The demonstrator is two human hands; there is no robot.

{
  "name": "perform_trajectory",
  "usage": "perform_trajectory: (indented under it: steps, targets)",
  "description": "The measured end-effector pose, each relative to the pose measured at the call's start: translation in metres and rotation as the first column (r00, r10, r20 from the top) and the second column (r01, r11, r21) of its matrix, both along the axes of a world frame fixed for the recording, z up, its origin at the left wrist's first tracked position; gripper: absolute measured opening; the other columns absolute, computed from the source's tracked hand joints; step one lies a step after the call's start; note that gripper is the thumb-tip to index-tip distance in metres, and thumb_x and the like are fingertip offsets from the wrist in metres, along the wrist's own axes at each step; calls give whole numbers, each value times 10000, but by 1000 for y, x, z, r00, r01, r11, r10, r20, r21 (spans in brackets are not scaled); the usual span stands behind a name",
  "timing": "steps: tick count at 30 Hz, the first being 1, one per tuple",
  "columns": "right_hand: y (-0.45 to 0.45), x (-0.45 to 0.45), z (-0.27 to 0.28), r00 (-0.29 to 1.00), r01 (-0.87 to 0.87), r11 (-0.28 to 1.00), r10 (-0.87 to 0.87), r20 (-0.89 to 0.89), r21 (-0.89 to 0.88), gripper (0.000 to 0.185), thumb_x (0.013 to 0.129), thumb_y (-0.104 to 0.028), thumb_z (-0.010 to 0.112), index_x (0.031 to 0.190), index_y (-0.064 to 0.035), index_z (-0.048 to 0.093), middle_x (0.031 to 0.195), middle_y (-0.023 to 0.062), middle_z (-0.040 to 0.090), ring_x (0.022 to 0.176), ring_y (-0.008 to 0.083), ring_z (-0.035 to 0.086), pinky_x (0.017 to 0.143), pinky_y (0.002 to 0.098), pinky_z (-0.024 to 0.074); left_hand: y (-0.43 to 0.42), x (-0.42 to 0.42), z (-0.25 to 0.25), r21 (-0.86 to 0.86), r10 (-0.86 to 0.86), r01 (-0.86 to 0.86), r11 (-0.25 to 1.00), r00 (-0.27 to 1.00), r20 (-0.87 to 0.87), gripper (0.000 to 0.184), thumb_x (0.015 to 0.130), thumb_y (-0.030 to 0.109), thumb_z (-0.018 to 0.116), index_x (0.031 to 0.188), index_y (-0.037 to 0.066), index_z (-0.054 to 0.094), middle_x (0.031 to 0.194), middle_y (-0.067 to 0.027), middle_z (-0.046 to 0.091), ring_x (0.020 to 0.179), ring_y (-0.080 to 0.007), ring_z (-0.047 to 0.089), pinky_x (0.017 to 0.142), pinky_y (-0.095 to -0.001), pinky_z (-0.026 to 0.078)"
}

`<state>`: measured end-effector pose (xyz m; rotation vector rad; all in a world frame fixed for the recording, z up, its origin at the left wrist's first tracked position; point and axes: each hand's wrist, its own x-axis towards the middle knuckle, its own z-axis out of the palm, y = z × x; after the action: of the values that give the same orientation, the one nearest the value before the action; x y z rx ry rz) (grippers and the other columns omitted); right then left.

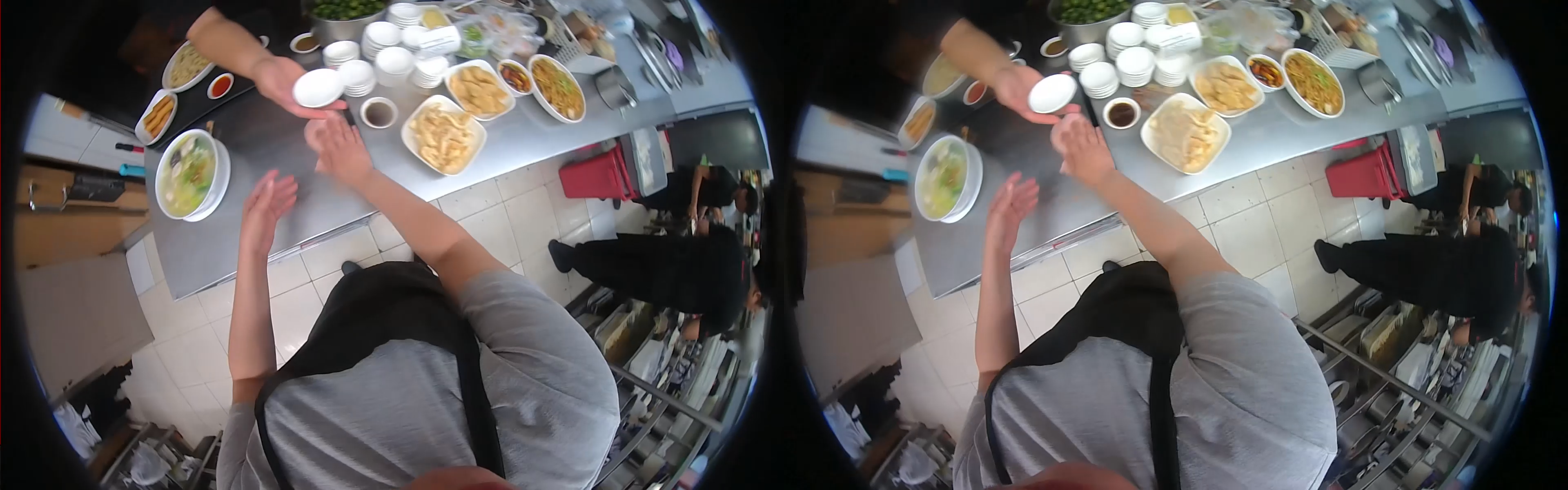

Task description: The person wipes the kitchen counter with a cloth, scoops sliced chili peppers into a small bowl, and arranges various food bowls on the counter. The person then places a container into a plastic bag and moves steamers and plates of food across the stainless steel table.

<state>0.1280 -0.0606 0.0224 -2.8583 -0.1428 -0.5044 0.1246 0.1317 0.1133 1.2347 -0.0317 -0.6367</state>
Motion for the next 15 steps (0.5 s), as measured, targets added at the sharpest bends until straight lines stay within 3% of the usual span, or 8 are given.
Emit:
perform_trajectory:
  steps: [2,4,6,7,8,10,12,15]
  targets:
    - [-10,-3,-30,991,128,991,-130,41,41,524,729,-175,508,1219,-33,387,1281,194,337,1223,325,295,980,467,271,-40,9,13,-108,14,-16,994,1000,-18,532,869,327,486,1256,27,279,1172,-214,426,1042,-300,499,817,-389,459]
    - [-2,-31,-52,988,138,978,-125,93,-156,538,779,-138,465,1270,13,302,1341,143,293,1262,295,249,1039,385,222,-75,11,31,-224,4,-11,975,999,-32,610,860,367,490,1299,53,205,1252,-237,337,1087,-348,459,848,-423,446]
    - [-6,-103,-17,988,-112,990,120,92,-90,472,790,-77,424,1249,-2,344,1333,147,310,1259,256,266,1054,345,204,-107,17,48,-317,131,-207,926,961,-245,723,819,442,520,1317,97,124,1318,-252,158,1109,-430,401,877,-480,425]
    - [-17,-129,-17,964,-265,964,264,37,13,422,794,-73,417,1212,-23,402,1318,143,339,1231,247,314,1035,343,239,-114,26,41,-367,83,-140,920,982,-167,780,779,476,554,1314,99,131,1316,-259,105,1115,-462,373,892,-510,412]
    - [-32,-149,-17,910,-412,903,414,6,124,383,797,-69,411,1176,-45,460,1303,140,369,1202,239,362,1016,341,275,-126,30,46,-348,154,-222,911,965,-213,759,775,467,564,1289,57,186,1281,-233,237,1111,-421,393,894,-520,405]
    - [-75,-190,30,765,-313,700,586,-266,642,315,782,-66,424,1069,-69,556,1203,136,481,1113,258,458,947,350,358,-144,38,50,-425,199,-208,881,978,-67,678,794,419,562,1237,-1,267,1208,-196,376,1081,-368,431,907,-539,385]
    - [-137,-226,50,728,-88,629,570,-381,772,304,786,-9,450,1046,-90,583,1098,148,548,1028,275,522,915,357,382,-167,33,64,-556,300,-325,765,944,-138,576,805,342,562,1189,-12,318,1114,-147,460,1032,-323,466,935,-552,365]
    - [-249,-283,87,891,11,619,350,-289,785,312,804,-21,427,1066,-95,578,1048,120,575,785,215,595,653,323,489,-178,30,65,-610,381,-420,673,903,-201,480,813,193,556,1179,-30,339,1184,-188,406,1092,-364,426,954,-549,352]
